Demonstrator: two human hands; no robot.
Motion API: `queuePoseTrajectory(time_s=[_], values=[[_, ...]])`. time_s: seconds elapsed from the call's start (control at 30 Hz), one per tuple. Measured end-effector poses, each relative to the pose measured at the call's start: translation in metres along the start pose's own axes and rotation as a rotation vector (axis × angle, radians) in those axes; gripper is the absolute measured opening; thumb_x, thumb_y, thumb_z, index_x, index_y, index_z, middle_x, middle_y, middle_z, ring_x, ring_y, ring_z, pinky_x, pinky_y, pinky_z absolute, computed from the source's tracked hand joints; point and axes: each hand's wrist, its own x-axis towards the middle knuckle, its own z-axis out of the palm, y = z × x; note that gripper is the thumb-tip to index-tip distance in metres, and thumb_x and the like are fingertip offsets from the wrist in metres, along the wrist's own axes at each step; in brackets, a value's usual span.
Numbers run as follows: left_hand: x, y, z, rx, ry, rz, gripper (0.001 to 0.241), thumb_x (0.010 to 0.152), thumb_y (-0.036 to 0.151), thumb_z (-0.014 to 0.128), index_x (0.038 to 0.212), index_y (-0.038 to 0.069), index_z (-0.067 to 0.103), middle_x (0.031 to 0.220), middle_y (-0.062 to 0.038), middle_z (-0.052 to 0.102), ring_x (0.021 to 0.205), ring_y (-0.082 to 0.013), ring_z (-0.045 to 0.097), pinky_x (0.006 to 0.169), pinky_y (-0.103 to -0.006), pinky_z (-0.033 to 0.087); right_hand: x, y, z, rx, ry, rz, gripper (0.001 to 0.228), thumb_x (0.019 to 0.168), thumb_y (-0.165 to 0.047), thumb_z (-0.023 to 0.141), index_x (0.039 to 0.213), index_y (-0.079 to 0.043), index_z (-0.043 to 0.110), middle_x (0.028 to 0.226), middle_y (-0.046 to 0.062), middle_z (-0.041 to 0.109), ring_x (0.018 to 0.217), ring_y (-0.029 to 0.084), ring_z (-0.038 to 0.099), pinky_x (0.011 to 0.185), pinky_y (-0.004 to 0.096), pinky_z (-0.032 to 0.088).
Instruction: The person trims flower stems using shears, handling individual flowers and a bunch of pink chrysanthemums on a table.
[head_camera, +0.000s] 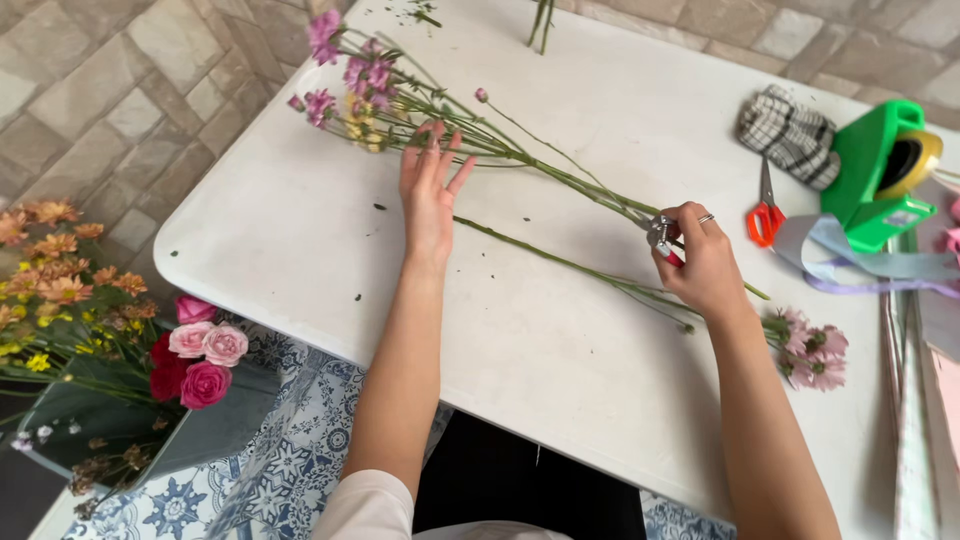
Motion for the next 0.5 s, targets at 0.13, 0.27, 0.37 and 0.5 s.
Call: queuePoseTrajectory(time_s=[0.13,0.27,0.37,0.5], values=[[0.02,-0.021,-0.019,-0.043,-0.041,0.012,0.037,0.102,0.024,0.055,0.137,0.014,0.047,0.148,-0.008,0.042,0.137,-0.0318,0.041,0.109,-0.0564,0.038,0.023,0.023,0.017,-0.01,-0.016,-0.061,0.029,0.076,-0.001,0.069,0.103,-0.004,0.059,0.079,0.011,0.053,0.077,0.033,0.061,0.076,0.042,0.053],[0.031,-0.021,-0.023,0.004,-0.044,-0.039,0.062,0.1,0.023,0.052,0.151,0.009,0.021,0.157,-0.013,0.021,0.145,-0.0307,0.026,0.114,-0.0547,0.027,0.049,0.04,0.04,0.033,-0.015,-0.08,0.025,0.082,-0.005,0.071,0.103,-0.002,0.058,0.079,0.013,0.055,0.077,0.035,0.062,0.074,0.043,0.052],[0.035,-0.023,-0.029,0.007,-0.025,-0.08,0.071,0.101,0.024,0.046,0.156,0.006,0.004,0.161,-0.018,0.01,0.148,-0.0332,0.02,0.115,-0.0553,0.022,0.06,0.049,0.058,0.037,-0.058,-0.054,0.026,0.083,-0.01,0.073,0.103,-0.003,0.057,0.078,0.014,0.057,0.077,0.036,0.063,0.074,0.044,0.052],[0.036,-0.029,-0.037,0.02,-0.018,-0.149,0.066,0.103,0.025,0.04,0.156,0.01,0.005,0.162,-0.015,0.012,0.147,-0.0328,0.02,0.115,-0.0536,0.022,0.058,0.072,0.08,0.053,-0.129,0.028,0.028,0.084,-0.014,0.073,0.105,-0.003,0.057,0.077,0.015,0.059,0.078,0.035,0.064,0.075,0.044,0.052]])
